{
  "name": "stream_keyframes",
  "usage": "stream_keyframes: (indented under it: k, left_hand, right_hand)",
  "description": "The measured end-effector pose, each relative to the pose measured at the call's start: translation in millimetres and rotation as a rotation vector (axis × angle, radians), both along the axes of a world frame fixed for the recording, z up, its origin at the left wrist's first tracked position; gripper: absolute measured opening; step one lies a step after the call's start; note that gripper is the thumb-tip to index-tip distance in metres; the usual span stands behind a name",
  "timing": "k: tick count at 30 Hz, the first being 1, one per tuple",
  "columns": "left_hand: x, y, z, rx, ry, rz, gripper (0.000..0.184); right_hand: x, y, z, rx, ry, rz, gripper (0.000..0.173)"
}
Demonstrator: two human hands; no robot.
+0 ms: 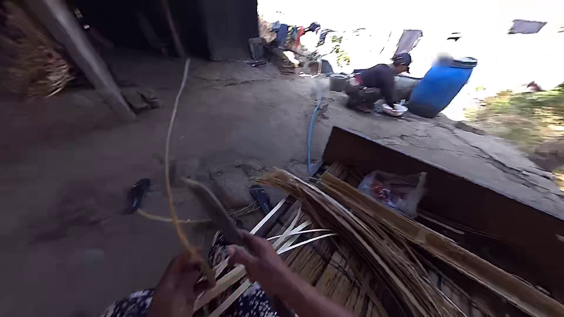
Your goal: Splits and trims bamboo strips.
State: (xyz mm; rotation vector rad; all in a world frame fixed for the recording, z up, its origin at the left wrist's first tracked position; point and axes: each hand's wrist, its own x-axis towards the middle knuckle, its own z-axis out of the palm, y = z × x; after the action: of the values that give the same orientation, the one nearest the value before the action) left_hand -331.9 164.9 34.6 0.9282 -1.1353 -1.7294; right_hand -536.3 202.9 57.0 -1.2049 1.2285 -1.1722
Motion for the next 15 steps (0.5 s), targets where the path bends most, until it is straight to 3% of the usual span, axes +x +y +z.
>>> stream_keyframes:
  k: [2,7,11,15]
  left_hand:
    - [-9.7,-5.0,15.7,0.057,0.066,0.122,0.044]
    - [-22.3,-4.8,28.5,0.173,0.256,0.212,0.041]
    - [-24.7,2.7,26.1,0.211,0.354,0.298,0.040]
    - [-22.4,7.0,20.9,0.176,0.375,0.308,0.040]
  right_hand:
    - [0.7,10.3,-4.6,-0.117,0.065,0.048,0.048]
    - [9.9,25.9,-17.0,-0.354,0.417,0.054,0.068]
    - [20.5,26.1,-26.2,-0.463,0.651,-0.047,0.061]
    - [24.7,25.2,-31.5,-0.515,0.679,-0.072,0.058]
